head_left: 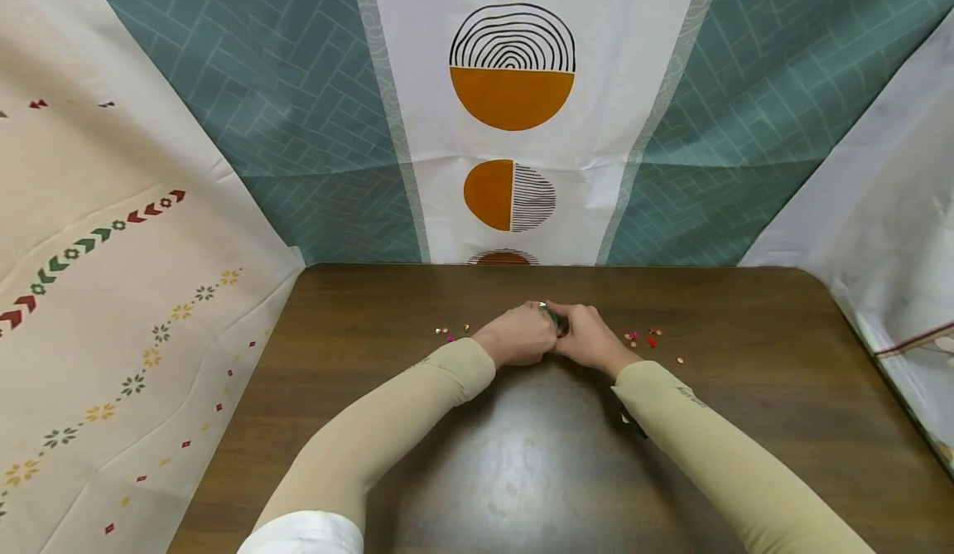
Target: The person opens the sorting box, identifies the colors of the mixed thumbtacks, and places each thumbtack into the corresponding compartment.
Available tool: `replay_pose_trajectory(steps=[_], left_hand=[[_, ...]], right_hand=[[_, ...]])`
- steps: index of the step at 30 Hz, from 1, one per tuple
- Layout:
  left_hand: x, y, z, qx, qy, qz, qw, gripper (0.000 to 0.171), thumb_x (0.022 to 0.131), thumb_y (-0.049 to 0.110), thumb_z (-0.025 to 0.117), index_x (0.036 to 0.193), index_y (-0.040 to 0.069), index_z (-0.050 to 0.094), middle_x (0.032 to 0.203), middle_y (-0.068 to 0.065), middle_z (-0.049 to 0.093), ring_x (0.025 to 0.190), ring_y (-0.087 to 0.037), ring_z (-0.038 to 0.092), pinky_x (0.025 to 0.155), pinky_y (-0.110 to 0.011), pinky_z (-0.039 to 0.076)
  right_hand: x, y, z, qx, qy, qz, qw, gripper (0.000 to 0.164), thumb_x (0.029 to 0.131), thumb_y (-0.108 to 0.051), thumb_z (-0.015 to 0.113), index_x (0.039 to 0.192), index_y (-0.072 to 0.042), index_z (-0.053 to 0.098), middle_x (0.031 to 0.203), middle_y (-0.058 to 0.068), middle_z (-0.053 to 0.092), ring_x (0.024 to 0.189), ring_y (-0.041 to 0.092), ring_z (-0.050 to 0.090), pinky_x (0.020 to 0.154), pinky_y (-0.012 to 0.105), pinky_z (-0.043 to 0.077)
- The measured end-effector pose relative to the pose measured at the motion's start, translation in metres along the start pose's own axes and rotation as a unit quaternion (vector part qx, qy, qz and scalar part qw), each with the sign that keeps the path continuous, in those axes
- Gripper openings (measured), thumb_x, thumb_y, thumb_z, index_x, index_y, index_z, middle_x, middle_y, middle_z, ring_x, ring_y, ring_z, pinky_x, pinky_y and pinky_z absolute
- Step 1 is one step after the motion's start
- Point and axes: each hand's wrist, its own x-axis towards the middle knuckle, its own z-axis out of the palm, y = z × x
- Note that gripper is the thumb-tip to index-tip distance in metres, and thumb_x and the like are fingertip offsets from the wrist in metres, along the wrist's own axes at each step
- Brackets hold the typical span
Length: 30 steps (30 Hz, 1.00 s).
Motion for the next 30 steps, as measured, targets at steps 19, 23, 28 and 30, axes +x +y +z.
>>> replay_pose_trajectory(steps=[19,23,28,30], left_hand=[[-0.003,0.002,0.003,0.023,-0.003,-0.02,0.9995,0.029,0.093,0.021,0.04,0.103,0.003,0.061,0.082,-0.008,0.06,0.069,-0.019,0.056,0.081,-0.035,0.045],[-0.004,-0.002,0.002,-0.012,-0.013,-0.02,0.9996,0.028,0.093,0.02,0.039,0.103,0.004,0.06,0.082,-0.007,0.059,0.069,-0.019,0.056,0.079,-0.033,0.046],[-0.008,-0.014,-0.001,-0.121,-0.019,-0.024,0.9921,0.014,0.09,0.025,0.05,0.092,0.013,0.058,0.083,0.003,0.056,0.076,-0.011,0.054,0.076,-0.026,0.044],[-0.01,-0.019,-0.001,-0.158,-0.01,-0.025,0.987,0.013,0.088,0.028,0.056,0.088,0.016,0.057,0.083,0.006,0.055,0.077,-0.009,0.052,0.076,-0.024,0.043]], right_hand=[[0.005,-0.004,0.003,-0.007,0.018,0.033,0.999,0.057,0.075,-0.019,0.069,0.129,-0.007,0.054,0.07,-0.008,0.062,0.057,0.006,0.055,0.051,0.027,0.044],[0.007,-0.005,0.001,-0.003,0.017,0.029,0.999,0.059,0.074,-0.02,0.07,0.129,-0.008,0.055,0.07,-0.008,0.061,0.058,0.007,0.055,0.052,0.027,0.045],[0.006,-0.006,-0.001,0.017,0.006,0.045,0.999,0.061,0.074,-0.024,0.075,0.13,-0.009,0.054,0.074,-0.005,0.063,0.059,0.008,0.056,0.054,0.028,0.046],[0.005,-0.006,-0.002,0.023,0.01,0.051,0.998,0.062,0.074,-0.027,0.077,0.129,-0.01,0.055,0.081,-0.004,0.065,0.061,0.008,0.057,0.055,0.027,0.046]])
